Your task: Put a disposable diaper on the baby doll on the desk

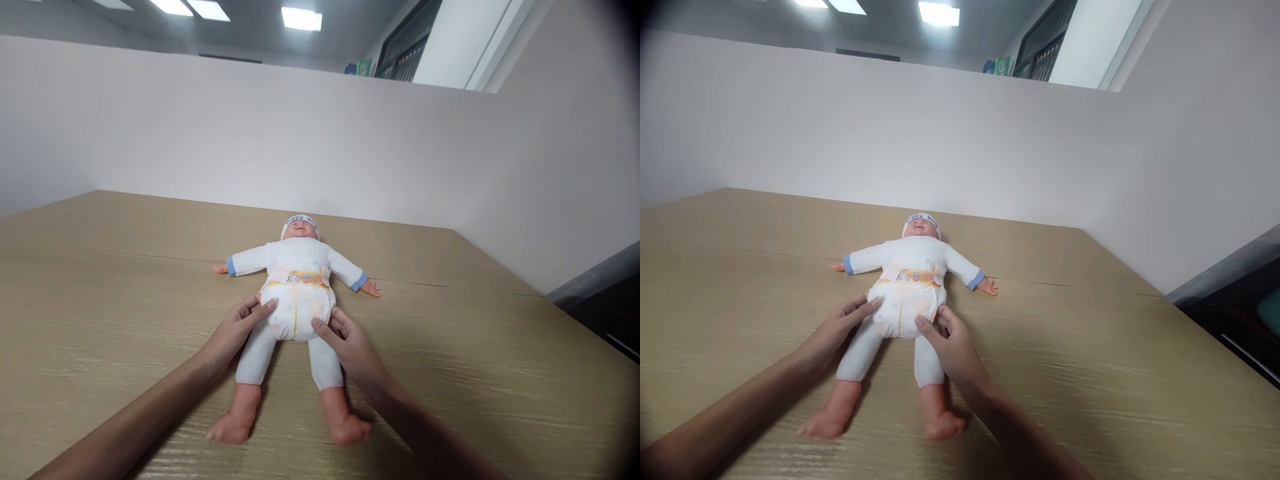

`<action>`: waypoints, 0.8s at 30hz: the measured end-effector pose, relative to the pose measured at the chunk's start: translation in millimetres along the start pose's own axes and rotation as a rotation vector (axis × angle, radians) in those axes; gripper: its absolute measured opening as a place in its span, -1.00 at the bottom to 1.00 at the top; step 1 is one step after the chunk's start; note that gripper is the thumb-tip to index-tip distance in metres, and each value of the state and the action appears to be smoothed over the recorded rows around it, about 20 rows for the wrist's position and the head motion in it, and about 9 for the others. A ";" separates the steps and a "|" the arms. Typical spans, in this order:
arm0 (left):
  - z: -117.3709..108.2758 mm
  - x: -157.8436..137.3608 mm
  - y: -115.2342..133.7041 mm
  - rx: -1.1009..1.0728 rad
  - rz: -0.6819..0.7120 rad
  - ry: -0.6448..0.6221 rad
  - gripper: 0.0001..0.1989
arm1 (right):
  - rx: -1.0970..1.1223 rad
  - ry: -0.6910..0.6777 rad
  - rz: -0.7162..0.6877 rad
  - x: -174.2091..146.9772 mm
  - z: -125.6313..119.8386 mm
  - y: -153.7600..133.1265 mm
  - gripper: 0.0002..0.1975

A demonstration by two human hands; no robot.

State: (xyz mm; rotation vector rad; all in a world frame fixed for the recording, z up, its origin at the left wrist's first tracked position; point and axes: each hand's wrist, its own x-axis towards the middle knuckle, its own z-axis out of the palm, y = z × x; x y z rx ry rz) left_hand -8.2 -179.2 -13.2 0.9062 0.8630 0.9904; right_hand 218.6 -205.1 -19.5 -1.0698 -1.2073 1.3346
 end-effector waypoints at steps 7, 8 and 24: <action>-8.9 0.8 0.2 0.045 0.033 -0.014 -0.50 | -0.285 0.155 -0.111 -8.5 -3.4 6.2 -0.56; -9.8 1.1 -0.2 0.072 0.040 -0.002 -0.52 | -0.330 0.181 -0.123 -10.0 -3.2 6.1 -0.55; -25.5 -7.0 2.7 0.776 0.465 0.315 -0.42 | -0.377 0.289 -0.121 1.1 -29.1 -3.6 -0.46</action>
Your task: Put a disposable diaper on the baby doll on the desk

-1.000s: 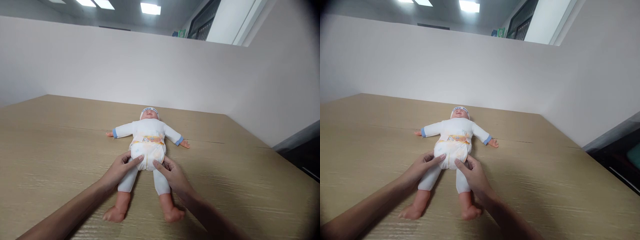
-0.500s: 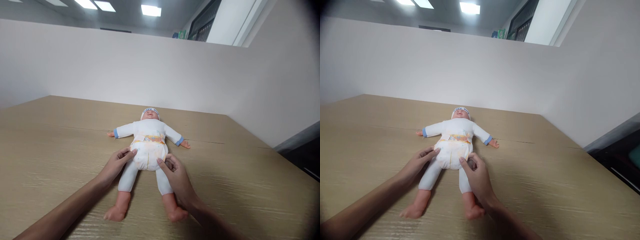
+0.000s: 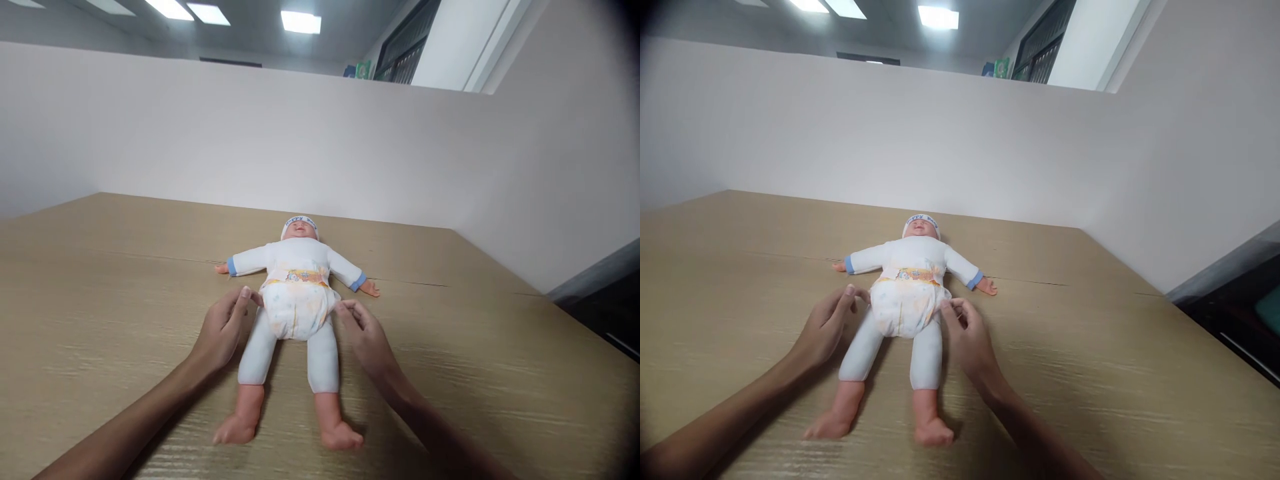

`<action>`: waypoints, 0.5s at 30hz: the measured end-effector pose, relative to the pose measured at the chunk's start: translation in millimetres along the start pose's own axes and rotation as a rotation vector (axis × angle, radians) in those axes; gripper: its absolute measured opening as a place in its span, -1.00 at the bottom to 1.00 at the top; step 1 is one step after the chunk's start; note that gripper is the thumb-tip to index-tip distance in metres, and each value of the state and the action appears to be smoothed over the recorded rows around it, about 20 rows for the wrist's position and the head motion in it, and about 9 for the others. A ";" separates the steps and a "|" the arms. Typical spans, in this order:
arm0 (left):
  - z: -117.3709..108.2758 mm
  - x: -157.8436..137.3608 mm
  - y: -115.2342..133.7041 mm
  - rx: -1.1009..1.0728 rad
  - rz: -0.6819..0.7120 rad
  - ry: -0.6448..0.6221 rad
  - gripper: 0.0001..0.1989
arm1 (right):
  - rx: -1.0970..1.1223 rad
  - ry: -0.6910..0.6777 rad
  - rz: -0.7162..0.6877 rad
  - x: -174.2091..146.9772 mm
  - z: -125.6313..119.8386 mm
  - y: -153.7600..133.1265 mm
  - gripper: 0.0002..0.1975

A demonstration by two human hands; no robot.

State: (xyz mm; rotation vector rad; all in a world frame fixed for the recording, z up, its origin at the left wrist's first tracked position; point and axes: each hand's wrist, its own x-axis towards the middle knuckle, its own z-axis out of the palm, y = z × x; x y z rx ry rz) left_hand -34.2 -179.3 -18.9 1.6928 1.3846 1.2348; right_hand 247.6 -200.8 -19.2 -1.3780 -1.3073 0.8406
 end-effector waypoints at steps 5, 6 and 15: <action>-3.7 7.3 -8.4 0.059 0.084 0.093 -0.48 | -0.168 0.194 -0.124 17.2 -15.9 14.4 -0.52; -3.3 8.2 -10.4 0.064 0.081 0.090 -0.47 | -0.191 0.186 -0.158 18.4 -15.9 17.3 -0.56; -2.8 13.4 -30.7 0.129 0.056 0.107 -0.34 | -0.378 -0.045 -0.361 30.2 -24.4 32.3 -0.75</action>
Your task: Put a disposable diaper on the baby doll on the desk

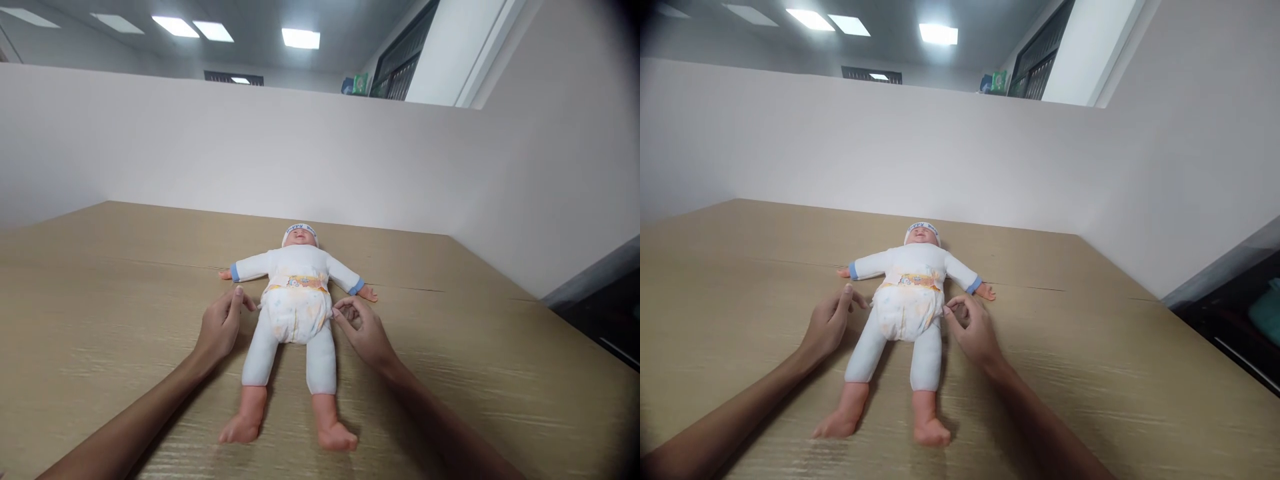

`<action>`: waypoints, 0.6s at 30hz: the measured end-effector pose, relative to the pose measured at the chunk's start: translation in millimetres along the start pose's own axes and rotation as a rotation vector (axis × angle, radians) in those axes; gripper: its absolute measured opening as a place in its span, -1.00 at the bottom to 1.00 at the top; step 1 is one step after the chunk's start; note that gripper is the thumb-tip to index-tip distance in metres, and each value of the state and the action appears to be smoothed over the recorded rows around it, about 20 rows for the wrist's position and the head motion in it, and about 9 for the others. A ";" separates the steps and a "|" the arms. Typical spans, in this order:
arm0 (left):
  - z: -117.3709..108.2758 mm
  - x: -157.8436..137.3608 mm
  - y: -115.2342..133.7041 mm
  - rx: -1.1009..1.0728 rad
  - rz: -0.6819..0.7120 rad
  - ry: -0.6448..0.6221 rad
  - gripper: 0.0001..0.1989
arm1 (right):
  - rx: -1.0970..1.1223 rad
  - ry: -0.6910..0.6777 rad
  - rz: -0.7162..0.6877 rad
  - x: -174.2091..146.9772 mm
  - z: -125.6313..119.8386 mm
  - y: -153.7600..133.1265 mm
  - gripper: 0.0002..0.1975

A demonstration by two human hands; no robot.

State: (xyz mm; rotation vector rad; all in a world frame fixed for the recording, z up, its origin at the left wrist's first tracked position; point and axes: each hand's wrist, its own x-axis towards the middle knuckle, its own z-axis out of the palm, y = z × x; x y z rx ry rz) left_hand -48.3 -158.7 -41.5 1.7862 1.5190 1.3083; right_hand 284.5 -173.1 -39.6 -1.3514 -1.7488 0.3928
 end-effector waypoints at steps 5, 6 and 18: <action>5.3 38.8 -18.2 0.240 0.181 0.121 -0.47 | -0.317 0.259 -0.166 33.2 -13.1 31.2 -0.77; 7.6 49.4 -21.8 0.282 0.227 0.142 -0.51 | -0.360 0.286 -0.187 41.9 -13.7 36.6 -0.76; 24.7 96.6 -50.2 0.636 0.224 -0.006 -0.44 | -0.435 0.111 -0.136 76.0 -7.2 66.2 -0.46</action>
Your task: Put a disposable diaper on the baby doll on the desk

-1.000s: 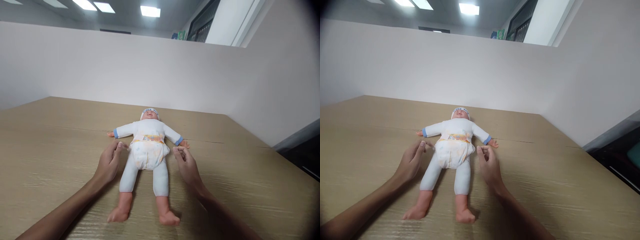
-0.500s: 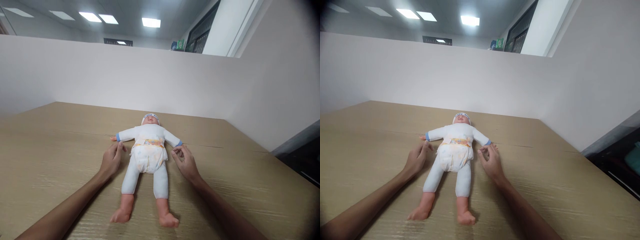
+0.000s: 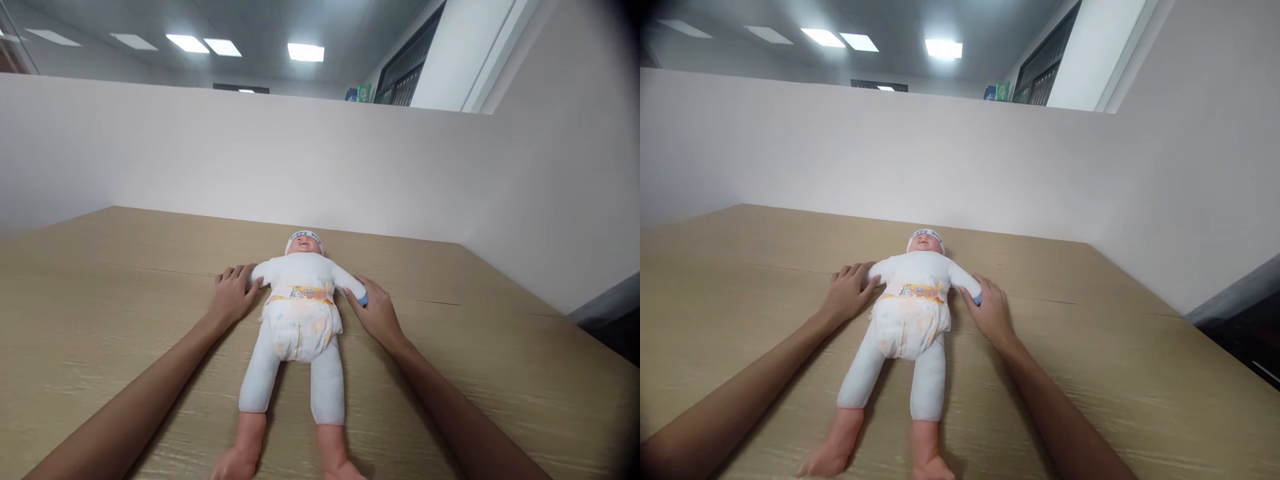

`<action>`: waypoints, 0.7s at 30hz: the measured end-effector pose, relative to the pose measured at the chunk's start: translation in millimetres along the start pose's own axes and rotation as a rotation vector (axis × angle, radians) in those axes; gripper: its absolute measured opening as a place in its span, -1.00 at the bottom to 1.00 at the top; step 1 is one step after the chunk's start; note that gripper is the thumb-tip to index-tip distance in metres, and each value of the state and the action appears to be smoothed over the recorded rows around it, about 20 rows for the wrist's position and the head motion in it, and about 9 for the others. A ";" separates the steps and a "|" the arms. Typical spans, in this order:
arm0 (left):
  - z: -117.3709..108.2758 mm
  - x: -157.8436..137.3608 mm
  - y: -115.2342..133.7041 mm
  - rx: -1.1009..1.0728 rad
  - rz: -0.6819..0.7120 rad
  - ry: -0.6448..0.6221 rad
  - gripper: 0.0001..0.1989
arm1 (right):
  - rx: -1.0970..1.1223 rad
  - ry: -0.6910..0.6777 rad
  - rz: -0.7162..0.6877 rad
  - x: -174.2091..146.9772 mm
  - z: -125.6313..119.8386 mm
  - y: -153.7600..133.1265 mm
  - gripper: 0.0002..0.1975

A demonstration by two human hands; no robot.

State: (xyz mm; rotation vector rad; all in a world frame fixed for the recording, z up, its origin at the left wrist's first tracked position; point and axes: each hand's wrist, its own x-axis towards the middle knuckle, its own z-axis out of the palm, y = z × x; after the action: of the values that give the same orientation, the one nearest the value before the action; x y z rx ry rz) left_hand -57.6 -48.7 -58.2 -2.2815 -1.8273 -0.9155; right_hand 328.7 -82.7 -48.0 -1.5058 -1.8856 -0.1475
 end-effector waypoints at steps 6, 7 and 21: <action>-11.8 -0.2 16.9 -0.118 -0.154 -0.112 -0.38 | 0.119 -0.039 0.095 -2.8 0.8 -19.4 -0.53; -14.9 -0.3 21.7 -0.172 -0.175 -0.144 -0.39 | 0.133 -0.045 0.115 -4.4 2.8 -26.7 -0.53; -114.6 -105.9 89.2 -0.677 -0.295 -0.217 -0.47 | 0.477 -0.170 0.161 -64.0 -80.7 -87.9 -0.54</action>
State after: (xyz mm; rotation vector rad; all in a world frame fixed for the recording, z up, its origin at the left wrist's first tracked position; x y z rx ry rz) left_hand -33.8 -213.2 10.2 -2.5862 -2.2525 -1.5966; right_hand 291.3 -202.1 3.6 -1.3562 -1.7542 0.4855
